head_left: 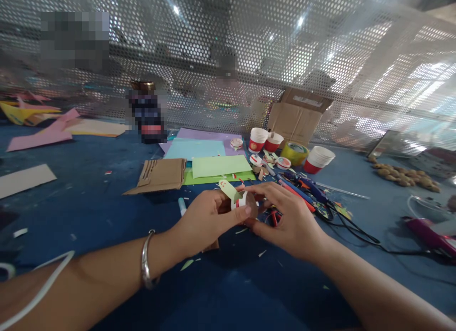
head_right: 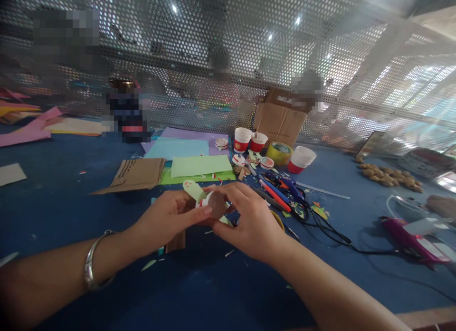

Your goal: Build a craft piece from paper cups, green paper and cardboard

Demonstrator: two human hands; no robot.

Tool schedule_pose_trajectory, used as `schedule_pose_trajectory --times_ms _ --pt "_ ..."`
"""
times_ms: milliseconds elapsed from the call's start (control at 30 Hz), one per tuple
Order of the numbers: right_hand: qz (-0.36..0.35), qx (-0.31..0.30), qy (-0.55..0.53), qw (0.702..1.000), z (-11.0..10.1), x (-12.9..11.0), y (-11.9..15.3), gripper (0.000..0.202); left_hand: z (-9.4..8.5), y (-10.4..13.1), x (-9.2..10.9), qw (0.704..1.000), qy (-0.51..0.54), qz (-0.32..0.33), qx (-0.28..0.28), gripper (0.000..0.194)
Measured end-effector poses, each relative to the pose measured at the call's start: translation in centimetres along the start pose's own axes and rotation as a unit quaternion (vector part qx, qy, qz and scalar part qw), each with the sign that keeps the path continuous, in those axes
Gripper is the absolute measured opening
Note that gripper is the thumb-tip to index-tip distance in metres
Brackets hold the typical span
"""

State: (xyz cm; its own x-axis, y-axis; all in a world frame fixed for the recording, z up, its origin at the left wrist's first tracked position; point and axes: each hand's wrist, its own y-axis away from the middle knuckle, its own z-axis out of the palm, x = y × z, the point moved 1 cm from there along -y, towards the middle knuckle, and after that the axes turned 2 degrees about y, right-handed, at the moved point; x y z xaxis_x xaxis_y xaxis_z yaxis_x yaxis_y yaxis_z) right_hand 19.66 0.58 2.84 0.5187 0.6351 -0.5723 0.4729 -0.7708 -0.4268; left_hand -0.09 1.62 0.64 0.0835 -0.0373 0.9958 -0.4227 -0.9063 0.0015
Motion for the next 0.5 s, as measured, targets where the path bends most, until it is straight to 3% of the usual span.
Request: schedule_pose_trajectory --times_ms 233,500 --pt "0.014 -0.014 0.014 1.0 -0.12 0.05 0.02 0.048 0.03 -0.52 0.51 0.994 0.103 -0.032 -0.022 0.034" --pt "0.03 -0.038 0.0 0.999 -0.57 0.32 -0.11 0.049 -0.25 -0.83 0.75 0.986 0.155 -0.064 0.002 0.032"
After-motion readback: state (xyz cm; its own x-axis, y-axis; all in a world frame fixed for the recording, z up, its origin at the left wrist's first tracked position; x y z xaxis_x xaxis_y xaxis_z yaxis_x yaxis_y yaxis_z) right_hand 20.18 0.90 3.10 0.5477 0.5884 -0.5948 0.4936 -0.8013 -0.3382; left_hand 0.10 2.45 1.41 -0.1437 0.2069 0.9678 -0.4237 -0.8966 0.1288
